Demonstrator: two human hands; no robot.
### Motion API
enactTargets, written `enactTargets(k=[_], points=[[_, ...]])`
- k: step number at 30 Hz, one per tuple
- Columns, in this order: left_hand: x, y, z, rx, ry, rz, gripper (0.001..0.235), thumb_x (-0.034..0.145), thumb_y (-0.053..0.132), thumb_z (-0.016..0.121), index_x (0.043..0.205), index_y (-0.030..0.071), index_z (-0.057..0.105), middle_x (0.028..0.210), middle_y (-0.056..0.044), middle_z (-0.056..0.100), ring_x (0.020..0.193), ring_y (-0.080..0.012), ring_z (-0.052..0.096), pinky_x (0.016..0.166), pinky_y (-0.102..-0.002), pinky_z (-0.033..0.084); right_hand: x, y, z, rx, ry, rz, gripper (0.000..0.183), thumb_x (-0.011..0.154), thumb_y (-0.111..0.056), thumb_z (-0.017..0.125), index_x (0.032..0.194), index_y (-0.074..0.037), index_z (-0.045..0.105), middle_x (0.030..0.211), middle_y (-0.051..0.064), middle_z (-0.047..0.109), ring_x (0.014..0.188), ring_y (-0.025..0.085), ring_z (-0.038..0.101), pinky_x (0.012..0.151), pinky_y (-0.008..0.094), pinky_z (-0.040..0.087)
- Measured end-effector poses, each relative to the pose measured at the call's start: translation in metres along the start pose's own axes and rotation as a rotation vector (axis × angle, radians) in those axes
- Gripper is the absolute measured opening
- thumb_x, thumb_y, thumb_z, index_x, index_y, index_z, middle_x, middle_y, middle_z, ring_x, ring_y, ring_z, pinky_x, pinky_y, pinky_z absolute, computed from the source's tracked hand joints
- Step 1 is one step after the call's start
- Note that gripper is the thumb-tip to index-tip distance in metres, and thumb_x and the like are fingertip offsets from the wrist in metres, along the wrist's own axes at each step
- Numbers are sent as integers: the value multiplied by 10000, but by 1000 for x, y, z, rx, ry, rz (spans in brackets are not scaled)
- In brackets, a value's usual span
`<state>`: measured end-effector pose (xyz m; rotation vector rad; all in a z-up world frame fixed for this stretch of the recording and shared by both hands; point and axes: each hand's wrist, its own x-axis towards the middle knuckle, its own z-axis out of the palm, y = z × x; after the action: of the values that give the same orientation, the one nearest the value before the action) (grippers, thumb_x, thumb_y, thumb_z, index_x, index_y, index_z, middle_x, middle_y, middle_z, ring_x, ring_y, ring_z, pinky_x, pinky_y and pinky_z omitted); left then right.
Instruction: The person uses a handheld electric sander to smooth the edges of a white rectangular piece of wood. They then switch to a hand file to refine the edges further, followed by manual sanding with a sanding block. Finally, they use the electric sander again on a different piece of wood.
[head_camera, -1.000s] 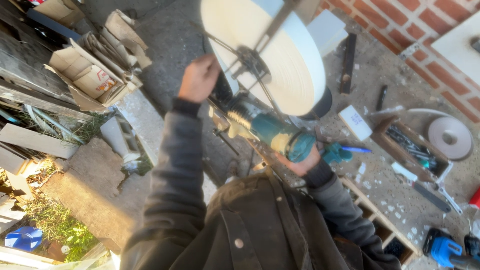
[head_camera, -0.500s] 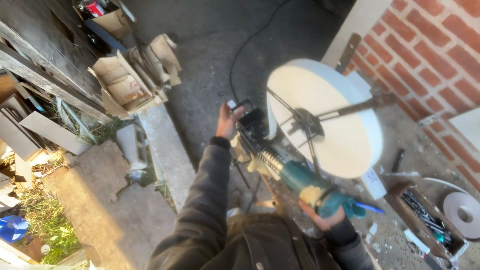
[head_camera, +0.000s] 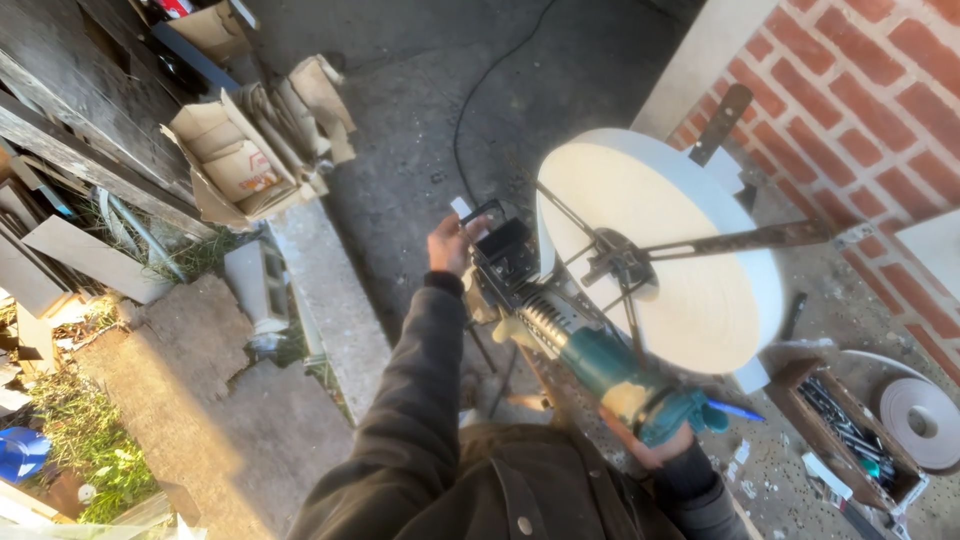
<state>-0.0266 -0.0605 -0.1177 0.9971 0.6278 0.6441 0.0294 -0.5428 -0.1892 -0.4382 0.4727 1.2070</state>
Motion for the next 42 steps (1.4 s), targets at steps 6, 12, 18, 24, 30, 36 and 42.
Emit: enactTargets(k=[6,12,18,24,30,36,42], points=[[28,-9,-15,335,193,51,458,838,372,843,986,-61,812,892,-134,784,834,-162,679,803,-302,538,-23,24,53,-1006,183,-283,544,880,-394,600,1318,-71,591,1331,172,659,1209,358,642,999,508,532],[29,1,-13,331,212,55,500,794,423,826,1047,-8,806,1003,-121,812,936,-161,738,894,-286,540,-13,16,32,-1196,-70,-392,477,942,-157,619,1390,-26,519,1382,186,629,1226,314,648,1015,487,584],[50,-19,-28,405,198,172,455,860,410,739,1112,37,807,1063,-103,800,990,-151,737,930,-274,517,-4,22,30,-240,-6,-114,536,941,-333,533,1388,-37,520,1420,197,568,1262,373,567,1016,536,515],[63,-27,-31,324,219,102,478,924,404,738,1095,-39,789,976,-115,803,910,-150,719,874,-277,534,-29,53,105,-1082,-1,-401,586,962,-517,469,1380,-115,559,1427,109,608,1318,327,584,1082,529,507],[75,-44,-41,349,180,95,439,954,372,701,1076,-39,798,852,-96,726,790,-139,578,738,-297,491,-39,58,132,-1168,-79,-484,466,948,-362,566,1335,-105,595,1356,117,654,1246,306,617,1036,478,503],[140,-161,-102,26,-40,326,503,1021,98,622,1457,-119,494,1449,-264,610,1326,-287,661,1125,-345,543,-42,56,132,-1099,-73,-502,445,860,-226,693,1263,-48,624,1246,147,714,1134,301,682,969,456,551],[36,-50,-38,297,78,143,776,969,64,778,1556,-79,292,1548,-304,436,1399,-347,489,1114,-372,435,-53,62,148,-2093,-56,-881,410,891,-193,706,1276,-74,633,1264,115,715,1164,266,682,976,399,554]])
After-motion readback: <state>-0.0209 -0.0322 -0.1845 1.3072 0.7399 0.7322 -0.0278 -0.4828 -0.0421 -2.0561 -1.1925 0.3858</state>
